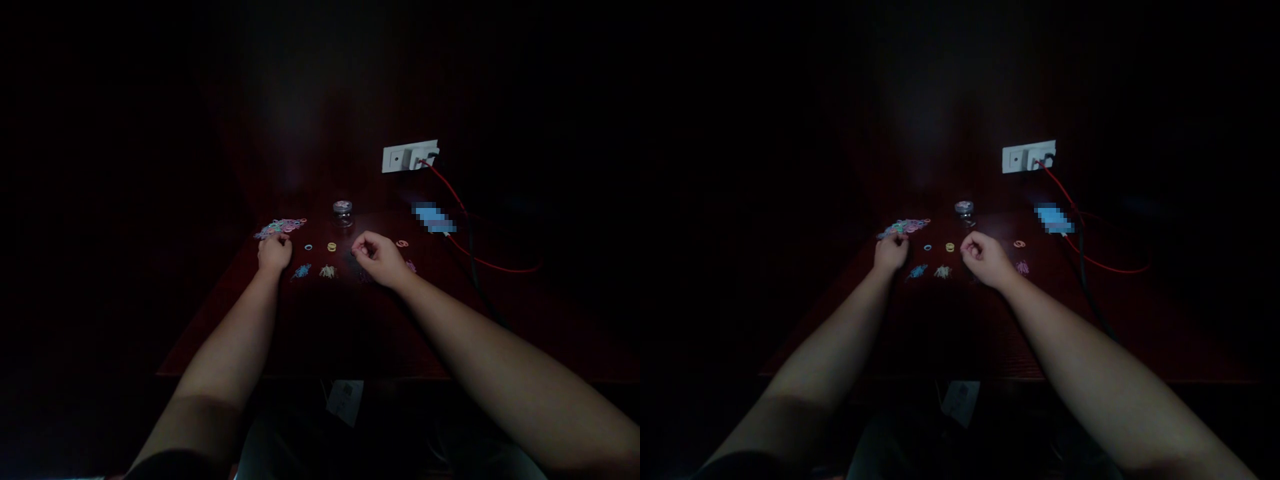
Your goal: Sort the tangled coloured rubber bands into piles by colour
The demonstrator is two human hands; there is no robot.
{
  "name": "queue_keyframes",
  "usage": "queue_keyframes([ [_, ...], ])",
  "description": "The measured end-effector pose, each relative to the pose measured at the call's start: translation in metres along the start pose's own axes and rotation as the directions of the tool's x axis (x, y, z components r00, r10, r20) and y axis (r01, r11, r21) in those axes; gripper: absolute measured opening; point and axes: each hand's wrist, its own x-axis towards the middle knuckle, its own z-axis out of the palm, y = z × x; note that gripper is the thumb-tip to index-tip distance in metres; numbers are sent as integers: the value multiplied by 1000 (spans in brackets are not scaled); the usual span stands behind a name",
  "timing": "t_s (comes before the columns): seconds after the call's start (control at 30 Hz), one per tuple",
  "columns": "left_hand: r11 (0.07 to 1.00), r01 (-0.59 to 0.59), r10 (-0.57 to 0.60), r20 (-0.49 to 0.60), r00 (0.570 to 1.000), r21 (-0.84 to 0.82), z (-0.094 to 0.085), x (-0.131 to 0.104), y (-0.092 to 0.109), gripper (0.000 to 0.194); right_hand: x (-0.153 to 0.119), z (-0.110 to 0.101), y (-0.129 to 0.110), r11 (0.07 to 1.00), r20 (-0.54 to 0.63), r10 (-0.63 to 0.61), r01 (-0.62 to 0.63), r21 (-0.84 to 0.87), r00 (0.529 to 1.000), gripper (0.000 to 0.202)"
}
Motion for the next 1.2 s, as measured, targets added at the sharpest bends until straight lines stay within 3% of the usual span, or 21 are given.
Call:
queue_keyframes([
  [0.07,990,97,-100,28,995,104,3,5,-7,37,0,1,0,1000,4,11,-11,18,1000,3],
  [0.13,983,122,-134,81,988,138,7,9,-12,43,-1,2,0,999,3,27,-27,32,1000,4],
  [0.4,984,93,-108,96,989,155,15,24,-17,52,-2,3,0,999,11,31,-31,10,999,4],
  [0.67,986,100,-112,86,990,130,12,32,-21,46,0,1,-3,999,-18,-6,6,-43,1000,5],
  [0.87,994,-20,19,-13,1000,-105,2,24,-17,30,2,-1,1,998,-91,13,-17,-53,996,5],
  [1.0,943,-150,147,-33,989,-299,-3,11,2,29,3,-1,5,999,-122,29,-31,-18,992,4],
  [1.13,805,-377,378,-95,921,-458,-8,-17,38,19,3,-2,3,1000,-161,21,-25,-19,987,3],
  [1.2,764,-440,440,-118,890,-471,-11,-34,59,17,4,-4,3,999,-183,9,-15,-36,983,3],
])
